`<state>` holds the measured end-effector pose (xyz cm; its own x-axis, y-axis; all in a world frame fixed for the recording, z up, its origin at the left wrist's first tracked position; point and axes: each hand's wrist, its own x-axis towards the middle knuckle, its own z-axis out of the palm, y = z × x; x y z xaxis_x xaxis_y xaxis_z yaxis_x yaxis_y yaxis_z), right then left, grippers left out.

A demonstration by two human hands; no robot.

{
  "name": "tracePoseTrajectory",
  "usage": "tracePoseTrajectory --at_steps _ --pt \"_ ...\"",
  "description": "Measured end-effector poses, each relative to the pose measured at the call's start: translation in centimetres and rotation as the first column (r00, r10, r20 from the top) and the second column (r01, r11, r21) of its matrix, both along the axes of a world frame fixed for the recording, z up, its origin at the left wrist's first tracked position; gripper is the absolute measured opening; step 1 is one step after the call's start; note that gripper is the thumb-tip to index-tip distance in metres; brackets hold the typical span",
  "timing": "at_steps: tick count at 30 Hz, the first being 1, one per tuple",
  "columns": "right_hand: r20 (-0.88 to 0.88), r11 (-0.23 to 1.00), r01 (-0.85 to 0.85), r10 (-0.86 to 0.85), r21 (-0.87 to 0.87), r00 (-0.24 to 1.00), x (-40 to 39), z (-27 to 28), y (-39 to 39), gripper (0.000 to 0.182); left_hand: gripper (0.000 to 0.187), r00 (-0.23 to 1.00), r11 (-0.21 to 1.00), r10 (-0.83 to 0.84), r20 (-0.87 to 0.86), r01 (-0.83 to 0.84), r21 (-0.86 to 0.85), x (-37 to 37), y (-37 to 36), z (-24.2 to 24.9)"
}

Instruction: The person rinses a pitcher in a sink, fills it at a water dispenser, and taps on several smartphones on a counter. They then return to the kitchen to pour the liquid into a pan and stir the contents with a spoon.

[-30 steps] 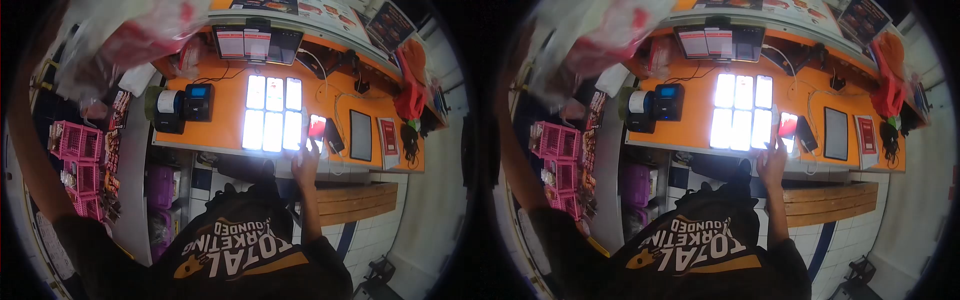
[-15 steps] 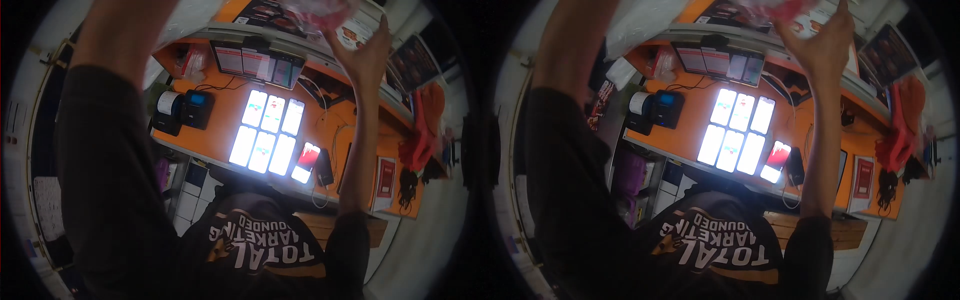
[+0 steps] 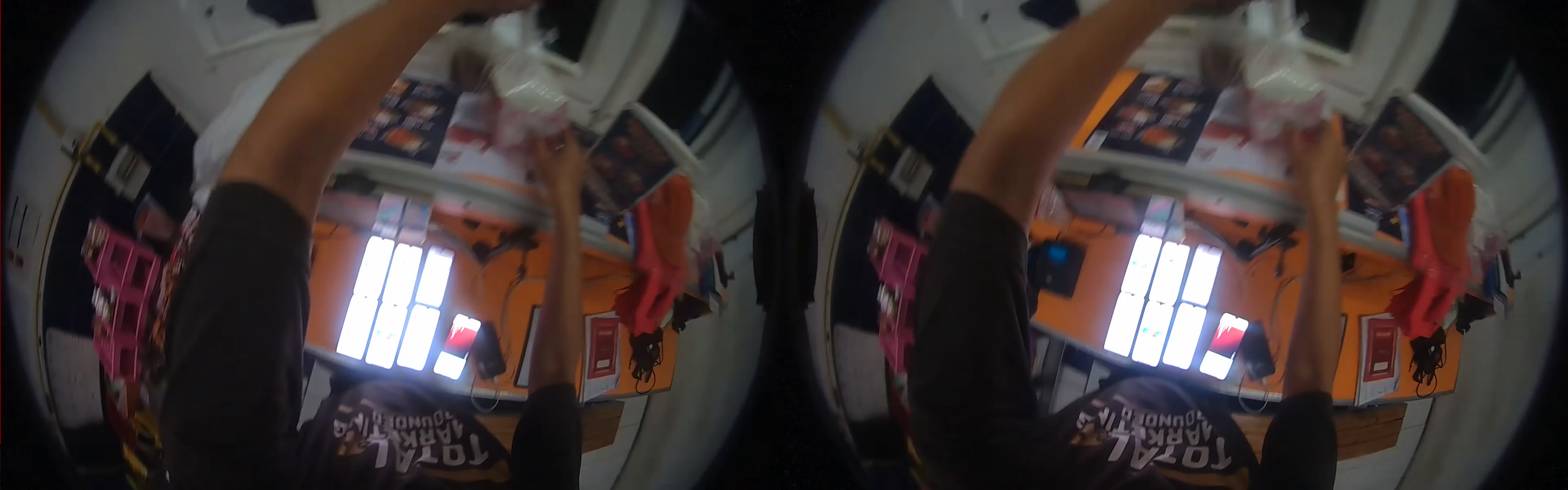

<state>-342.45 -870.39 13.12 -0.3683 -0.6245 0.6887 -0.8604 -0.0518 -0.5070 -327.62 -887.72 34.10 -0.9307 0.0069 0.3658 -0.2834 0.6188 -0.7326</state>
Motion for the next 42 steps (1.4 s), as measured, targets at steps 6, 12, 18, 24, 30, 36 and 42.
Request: tracePoseTrajectory --at_steps 6,12,18,24,30,36,42 --pt "0.112 0.974 -0.018 -0.008 0.228 0.994 -2.2 -0.8 -0.4 0.032 0.031 0.866 0.141 0.409 -0.286 0.250 0.958 -1.8 0.4 -1.5" --pt "0.074 0.968 -0.038 0.020 0.249 0.997 -3.3 -0.3 -0.6 0.031 0.019 0.885 0.104 0.436 -0.161 0.128 0.986 -1.5 -1.2 -1.3" --pt "0.163 0.962 -0.113 0.073 0.249 0.984 -3.4 -1.0 -0.8 0.028 0.011 0.857 0.057 0.510 -0.074 0.053 0.997 -0.1 -1.3 -2.9" --pt "0.037 0.962 -0.065 0.057 0.265 0.998 -0.9 2.0 2.2 0.028 0.022 0.863 0.338 0.491 -0.117 -0.065 0.939 0.7 -2.4 -6.6" --pt "-0.173 0.976 -0.204 0.189 -0.072 0.967 4.6 4.4 4.6 0.035 0.051 0.708 0.591 0.498 -0.501 0.146 0.793 5.8 5.8 -7.7" --pt "0.267 0.684 -0.729 0.705 -0.014 0.657 15.5 1.2 19.2 0.020 0.007 0.506 0.103 0.610 -0.610 0.712 0.694 18.2 29.7 -21.5" --pt "0.474 -0.288 -0.657 0.502 -0.697 -0.724 30.2 1.5 32.1 0.052 0.034 0.494 -0.266 0.869 0.018 0.437 0.859 28.0 49.9 -45.2"
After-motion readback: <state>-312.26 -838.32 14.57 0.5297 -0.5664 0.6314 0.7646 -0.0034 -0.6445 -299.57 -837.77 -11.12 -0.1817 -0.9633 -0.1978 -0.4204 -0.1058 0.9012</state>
